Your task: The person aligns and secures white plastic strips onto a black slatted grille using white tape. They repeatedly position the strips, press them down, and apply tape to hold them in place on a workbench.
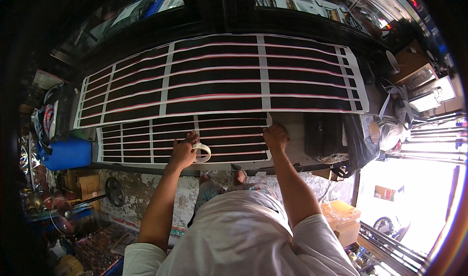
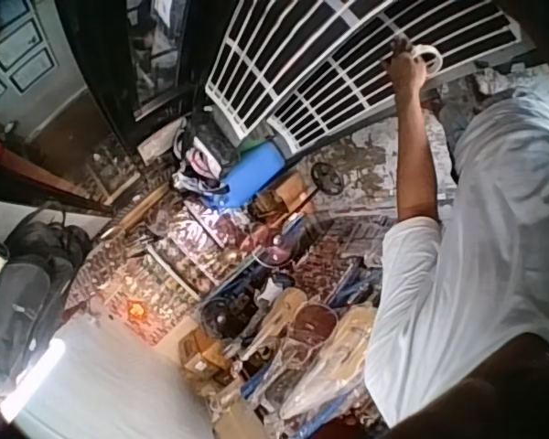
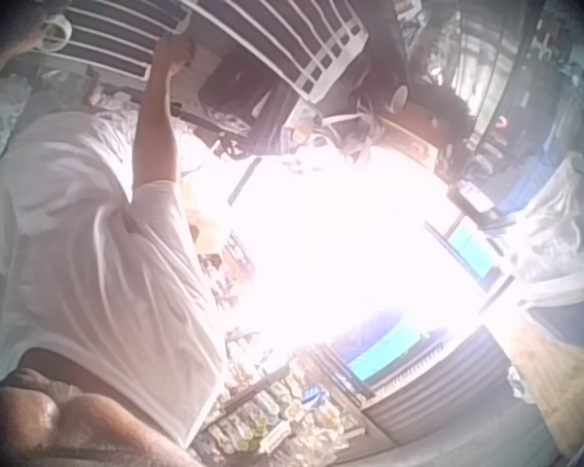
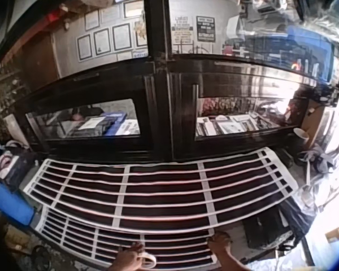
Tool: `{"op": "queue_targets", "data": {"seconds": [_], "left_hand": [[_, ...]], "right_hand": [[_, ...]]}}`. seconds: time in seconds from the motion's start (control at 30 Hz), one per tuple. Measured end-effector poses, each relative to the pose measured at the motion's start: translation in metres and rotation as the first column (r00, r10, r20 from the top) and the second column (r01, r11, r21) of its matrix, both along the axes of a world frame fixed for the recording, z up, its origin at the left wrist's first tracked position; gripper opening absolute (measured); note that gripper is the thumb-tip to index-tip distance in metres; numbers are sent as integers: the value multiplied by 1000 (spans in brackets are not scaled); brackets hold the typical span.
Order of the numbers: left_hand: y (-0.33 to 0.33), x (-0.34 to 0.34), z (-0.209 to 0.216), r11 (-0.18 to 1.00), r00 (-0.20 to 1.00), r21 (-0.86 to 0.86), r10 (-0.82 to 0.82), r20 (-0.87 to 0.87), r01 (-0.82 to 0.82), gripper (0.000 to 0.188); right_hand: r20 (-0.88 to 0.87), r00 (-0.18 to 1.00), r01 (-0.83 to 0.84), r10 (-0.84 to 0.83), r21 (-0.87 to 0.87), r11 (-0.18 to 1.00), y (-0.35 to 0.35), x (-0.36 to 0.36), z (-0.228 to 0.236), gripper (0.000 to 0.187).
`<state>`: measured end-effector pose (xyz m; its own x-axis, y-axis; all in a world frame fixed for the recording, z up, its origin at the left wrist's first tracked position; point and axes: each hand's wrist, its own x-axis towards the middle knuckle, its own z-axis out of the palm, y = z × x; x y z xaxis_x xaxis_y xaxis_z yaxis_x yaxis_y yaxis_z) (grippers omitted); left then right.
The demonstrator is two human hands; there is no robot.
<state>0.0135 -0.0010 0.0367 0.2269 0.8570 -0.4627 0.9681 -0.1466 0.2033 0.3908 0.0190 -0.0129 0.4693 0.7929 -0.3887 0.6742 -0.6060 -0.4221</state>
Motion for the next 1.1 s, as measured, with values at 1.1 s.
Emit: {"op": "queue_targets", "data": {"seconds": [1.1], "left_hand": [[32,-12,-19,990,995,133,-66,77,55,54]], "right_hand": [[119,984,-138,135,20,990,39,0,-2,38]]}}
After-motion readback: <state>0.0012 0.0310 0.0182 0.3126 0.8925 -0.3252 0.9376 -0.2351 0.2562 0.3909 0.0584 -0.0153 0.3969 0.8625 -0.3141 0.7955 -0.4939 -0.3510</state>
